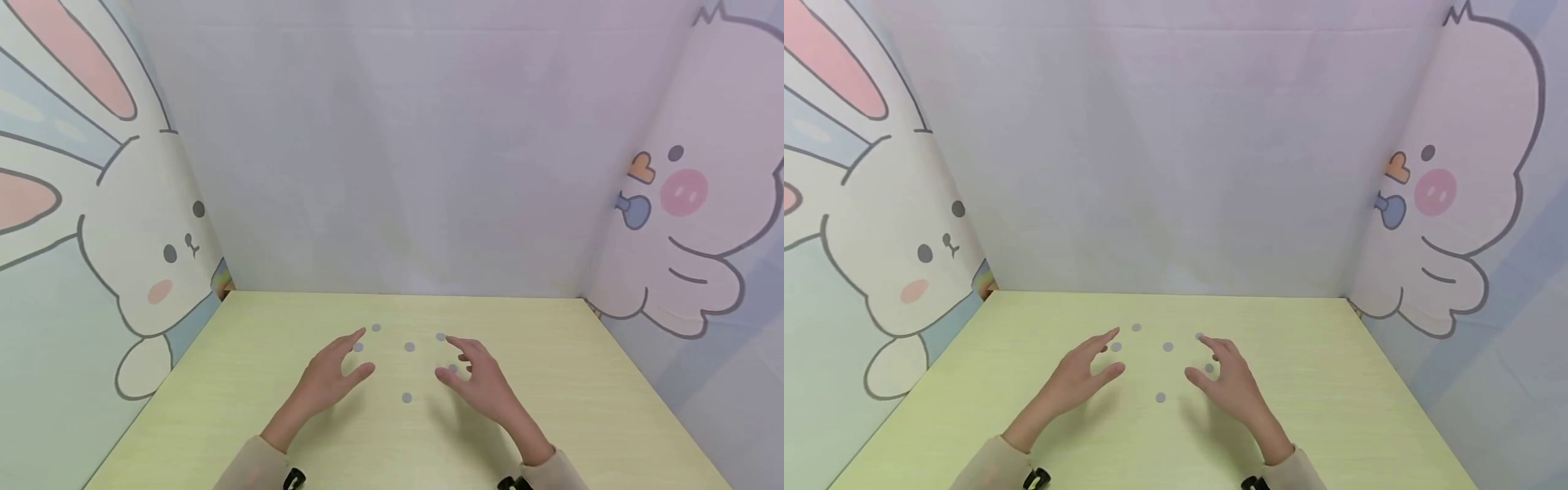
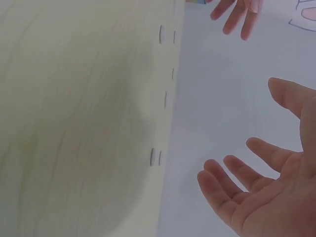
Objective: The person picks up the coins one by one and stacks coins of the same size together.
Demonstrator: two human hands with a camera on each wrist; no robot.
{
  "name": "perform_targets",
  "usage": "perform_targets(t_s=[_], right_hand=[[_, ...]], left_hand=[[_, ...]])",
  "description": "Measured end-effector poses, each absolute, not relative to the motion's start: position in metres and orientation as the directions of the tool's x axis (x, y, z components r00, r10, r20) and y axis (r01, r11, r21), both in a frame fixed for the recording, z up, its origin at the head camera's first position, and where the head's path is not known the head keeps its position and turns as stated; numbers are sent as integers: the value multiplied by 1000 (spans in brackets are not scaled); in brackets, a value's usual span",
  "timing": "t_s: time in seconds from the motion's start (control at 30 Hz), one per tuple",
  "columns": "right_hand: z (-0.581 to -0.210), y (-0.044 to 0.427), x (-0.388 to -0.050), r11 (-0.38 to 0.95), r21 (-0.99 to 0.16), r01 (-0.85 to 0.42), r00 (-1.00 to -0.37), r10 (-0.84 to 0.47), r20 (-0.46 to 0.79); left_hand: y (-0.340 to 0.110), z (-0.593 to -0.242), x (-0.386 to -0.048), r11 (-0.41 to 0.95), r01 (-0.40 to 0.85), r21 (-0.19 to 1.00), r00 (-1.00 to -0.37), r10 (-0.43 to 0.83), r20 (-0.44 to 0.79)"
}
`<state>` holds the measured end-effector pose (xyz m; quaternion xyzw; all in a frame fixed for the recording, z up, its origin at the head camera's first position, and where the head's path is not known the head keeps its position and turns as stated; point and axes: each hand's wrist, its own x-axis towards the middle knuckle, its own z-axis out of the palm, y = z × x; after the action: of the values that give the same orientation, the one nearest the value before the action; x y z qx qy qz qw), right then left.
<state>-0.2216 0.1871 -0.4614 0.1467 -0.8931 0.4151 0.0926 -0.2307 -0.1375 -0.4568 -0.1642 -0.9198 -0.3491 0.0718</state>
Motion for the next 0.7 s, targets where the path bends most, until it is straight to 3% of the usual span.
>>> perform_targets(t_s=[0.27,0.7], right_hand=[[-463,184,-223,562,-769,-304,-951,-222,214],[-467,183,-225,537,-763,-359,-924,-321,209]], left_hand=[[-131,-463,-232,618,342,708,-937,285,203],[-124,-467,-236,639,377,670,-914,372,160]])
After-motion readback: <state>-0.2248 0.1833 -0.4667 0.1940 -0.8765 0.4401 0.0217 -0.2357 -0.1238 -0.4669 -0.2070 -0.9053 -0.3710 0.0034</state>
